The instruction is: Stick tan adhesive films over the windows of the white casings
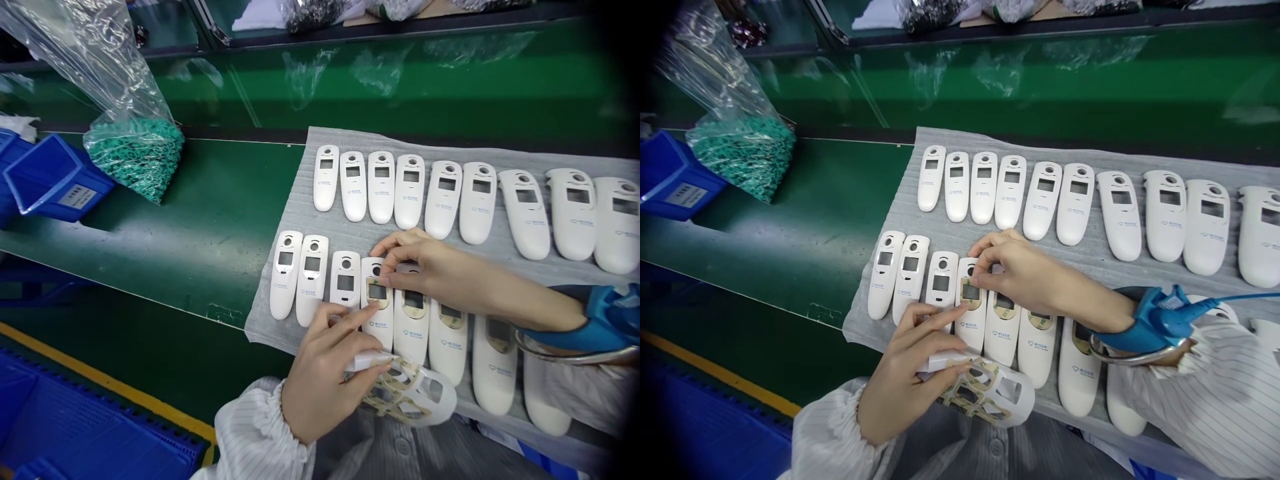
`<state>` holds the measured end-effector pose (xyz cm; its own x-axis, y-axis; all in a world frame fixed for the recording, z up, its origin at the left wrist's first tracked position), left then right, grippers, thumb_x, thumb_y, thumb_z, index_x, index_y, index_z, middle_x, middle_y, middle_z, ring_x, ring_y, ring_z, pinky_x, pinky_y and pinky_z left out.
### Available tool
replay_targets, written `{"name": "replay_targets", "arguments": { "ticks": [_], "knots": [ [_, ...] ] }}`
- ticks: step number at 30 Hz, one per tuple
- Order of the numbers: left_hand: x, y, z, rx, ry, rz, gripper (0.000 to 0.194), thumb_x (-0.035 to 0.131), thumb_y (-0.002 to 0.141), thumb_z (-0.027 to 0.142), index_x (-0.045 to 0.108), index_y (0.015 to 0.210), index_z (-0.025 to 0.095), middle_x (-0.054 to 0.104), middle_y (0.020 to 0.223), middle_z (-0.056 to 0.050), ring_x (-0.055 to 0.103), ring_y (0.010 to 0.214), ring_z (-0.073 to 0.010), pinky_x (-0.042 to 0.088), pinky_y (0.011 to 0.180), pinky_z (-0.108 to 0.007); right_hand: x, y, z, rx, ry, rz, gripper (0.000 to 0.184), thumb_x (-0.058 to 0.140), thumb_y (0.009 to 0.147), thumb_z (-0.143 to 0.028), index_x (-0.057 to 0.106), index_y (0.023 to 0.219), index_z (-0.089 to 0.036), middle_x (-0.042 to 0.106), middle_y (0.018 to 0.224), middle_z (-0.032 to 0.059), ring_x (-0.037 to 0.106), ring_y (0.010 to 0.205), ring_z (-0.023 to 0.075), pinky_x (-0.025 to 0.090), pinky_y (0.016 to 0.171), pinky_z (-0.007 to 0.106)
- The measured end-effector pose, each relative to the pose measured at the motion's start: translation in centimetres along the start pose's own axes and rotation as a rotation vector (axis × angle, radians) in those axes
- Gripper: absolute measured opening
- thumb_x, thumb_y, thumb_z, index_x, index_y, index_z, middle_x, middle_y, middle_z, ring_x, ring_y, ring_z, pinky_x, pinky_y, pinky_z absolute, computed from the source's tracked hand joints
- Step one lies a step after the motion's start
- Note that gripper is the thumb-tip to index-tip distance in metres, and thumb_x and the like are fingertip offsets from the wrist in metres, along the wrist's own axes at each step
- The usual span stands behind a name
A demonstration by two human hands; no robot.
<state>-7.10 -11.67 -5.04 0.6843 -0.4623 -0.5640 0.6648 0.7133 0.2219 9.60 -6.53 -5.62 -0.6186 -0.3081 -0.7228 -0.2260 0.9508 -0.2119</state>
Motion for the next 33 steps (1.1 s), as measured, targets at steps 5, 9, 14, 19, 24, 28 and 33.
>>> {"name": "replay_targets", "arguments": {
  "ticks": [5,9,14,19,24,28,33],
  "knots": [
    [0.1,0.5,-0.2,0.0,0.105,-0.018,0.016,0.064,0.085,0.031,0.062,0.093,0.017,0.052,0.138,-0.009,0.045,0.106,-0.0261,0.048,0.088,-0.044,0.1,-0.7,-0.8,-0.024,-0.098,0.142,0.025,0.055,0.087,-0.039,0.066,0.07,-0.024,0.061,0.111,0.0044,0.052,0.11,0.0283,0.048,0.087,0.048],
    [0.3,1.1,-0.1,0.004,0.184,-0.037,0.021,0.061,0.087,0.036,0.06,0.09,0.015,0.049,0.14,-0.012,0.045,0.107,-0.0271,0.047,0.089,-0.046,0.2,-1.9,-2.5,-0.091,-0.29,0.246,0.022,0.051,0.09,-0.029,0.064,0.074,-0.022,0.063,0.106,0.0058,0.057,0.1,0.0259,0.05,0.079,0.045],
    [0.7,1.5,0.2,-0.003,0.273,-0.081,0.024,0.057,0.089,0.039,0.058,0.089,0.015,0.048,0.141,-0.011,0.047,0.105,-0.0282,0.049,0.087,-0.047,0.8,-3.8,-3.6,-0.16,-0.444,0.319,0.023,0.043,0.095,-0.023,0.066,0.096,-0.018,0.065,0.11,0.007,0.064,0.091,0.0226,0.053,0.072,0.038],
    [0.8,1.6,0.4,0.017,0.332,-0.108,0.028,0.054,0.09,0.041,0.06,0.088,0.014,0.049,0.14,-0.01,0.047,0.104,-0.0279,0.05,0.088,-0.046,1.5,-5.5,-4.2,-0.239,-0.516,0.415,0.027,0.042,0.096,-0.019,0.065,0.107,-0.011,0.067,0.111,0.0087,0.066,0.091,0.0221,0.056,0.068,0.036],
    [0.9,1.6,0.3,0.029,0.363,-0.107,0.029,0.052,0.091,0.041,0.06,0.09,0.013,0.049,0.14,-0.008,0.046,0.105,-0.027,0.049,0.089,-0.045,1.8,-6.8,-4.7,-0.295,-0.69,0.556,0.028,0.049,0.092,-0.016,0.061,0.115,-0.007,0.065,0.117,0.0094,0.064,0.094,0.0198,0.054,0.067,0.031],
    [1.0,1.5,0.3,0.03,0.395,-0.12,0.028,0.051,0.092,0.04,0.06,0.093,0.013,0.048,0.141,-0.007,0.045,0.105,-0.0266,0.049,0.089,-0.044,2.0,-6.5,-4.4,-0.289,-0.751,0.477,0.028,0.055,0.086,-0.013,0.064,0.113,-0.012,0.062,0.12,0.0097,0.059,0.093,0.0241,0.049,0.059,0.032],
    [1.0,1.7,0.7,0.049,0.459,-0.113,0.024,0.052,0.092,0.036,0.06,0.088,0.014,0.049,0.141,-0.005,0.043,0.104,-0.0278,0.05,0.085,-0.045,2.2,-5.9,-4.4,-0.289,-0.776,0.447,0.029,0.056,0.083,-0.008,0.066,0.109,-0.014,0.062,0.116,0.0116,0.054,0.095,0.0286,0.047,0.068,0.039]
  ]
}}
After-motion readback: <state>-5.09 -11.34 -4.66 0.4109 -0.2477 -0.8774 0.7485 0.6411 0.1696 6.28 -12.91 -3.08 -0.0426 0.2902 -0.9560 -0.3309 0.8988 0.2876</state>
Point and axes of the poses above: each hand's wrist, its own y-axis towards the middle knuckle, its own x-axis out of the palm, z = x × y, the point moved 7 cm from there along y, towards the middle knuckle
